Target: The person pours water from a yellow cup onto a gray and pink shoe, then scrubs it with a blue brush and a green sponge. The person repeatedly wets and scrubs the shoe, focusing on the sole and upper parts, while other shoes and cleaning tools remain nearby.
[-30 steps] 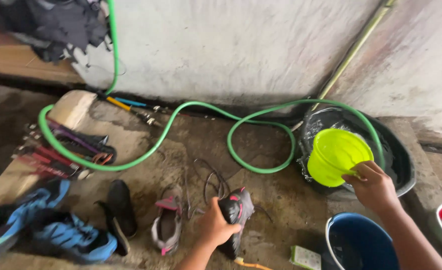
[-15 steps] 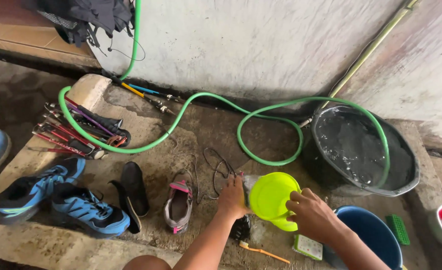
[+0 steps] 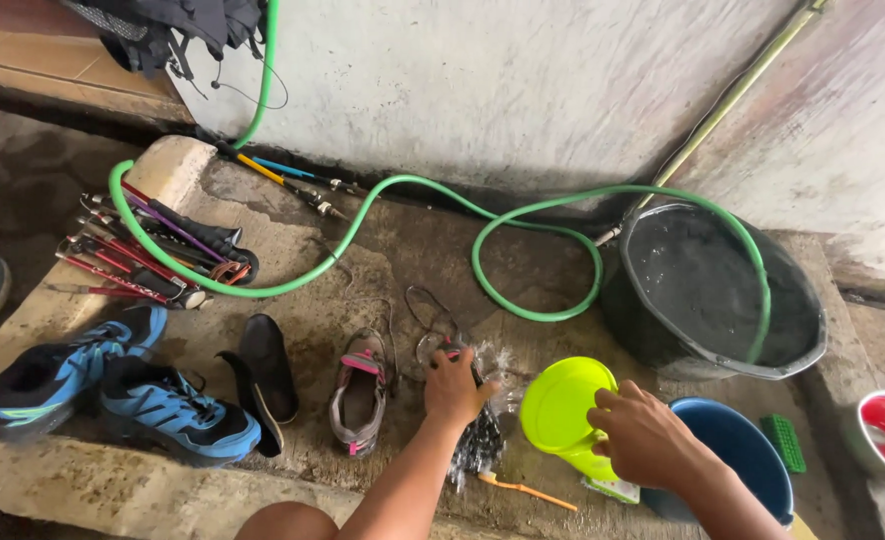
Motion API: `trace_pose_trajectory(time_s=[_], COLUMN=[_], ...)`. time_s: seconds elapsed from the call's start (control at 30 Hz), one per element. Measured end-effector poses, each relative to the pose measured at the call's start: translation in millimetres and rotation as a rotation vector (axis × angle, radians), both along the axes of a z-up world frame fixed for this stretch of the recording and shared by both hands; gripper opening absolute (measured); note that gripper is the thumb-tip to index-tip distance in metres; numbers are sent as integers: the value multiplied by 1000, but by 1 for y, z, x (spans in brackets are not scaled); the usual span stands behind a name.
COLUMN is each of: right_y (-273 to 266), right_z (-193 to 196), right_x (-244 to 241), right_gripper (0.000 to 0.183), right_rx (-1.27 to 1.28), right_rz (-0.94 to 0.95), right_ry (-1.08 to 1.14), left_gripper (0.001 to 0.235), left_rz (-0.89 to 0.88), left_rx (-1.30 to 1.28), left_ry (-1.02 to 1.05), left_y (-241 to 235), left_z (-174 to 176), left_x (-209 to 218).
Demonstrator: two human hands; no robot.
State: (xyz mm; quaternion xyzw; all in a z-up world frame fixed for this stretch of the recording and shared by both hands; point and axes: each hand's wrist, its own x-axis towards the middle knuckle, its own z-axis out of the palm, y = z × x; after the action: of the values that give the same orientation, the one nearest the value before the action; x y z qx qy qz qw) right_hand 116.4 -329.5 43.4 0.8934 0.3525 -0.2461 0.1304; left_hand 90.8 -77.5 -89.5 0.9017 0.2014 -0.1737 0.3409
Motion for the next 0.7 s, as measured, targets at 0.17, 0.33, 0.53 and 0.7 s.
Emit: trace_pose_trajectory(time_s=[0.17,0.33,0.53,0.7], right_y=[18,15,19,-22], right_z=[22,22,33,21], right_x=[-3,6,18,68], right_gripper=[45,36,26,29], right_rx=[-31,-53,-121,-132], right_rz=[-7,176,396,346], right_ry=[20,-105,-250,-350], left_gripper=[50,59,70,72], left_rz=[-97,-229,-368,-74], left_rx=[5,-176,-32,32], left_ry=[-264,-485,-155,-258], left_y=[-23,-30,-20,-23], left_z=[-5,5,23,-9], left_x=[-5,1,14,15])
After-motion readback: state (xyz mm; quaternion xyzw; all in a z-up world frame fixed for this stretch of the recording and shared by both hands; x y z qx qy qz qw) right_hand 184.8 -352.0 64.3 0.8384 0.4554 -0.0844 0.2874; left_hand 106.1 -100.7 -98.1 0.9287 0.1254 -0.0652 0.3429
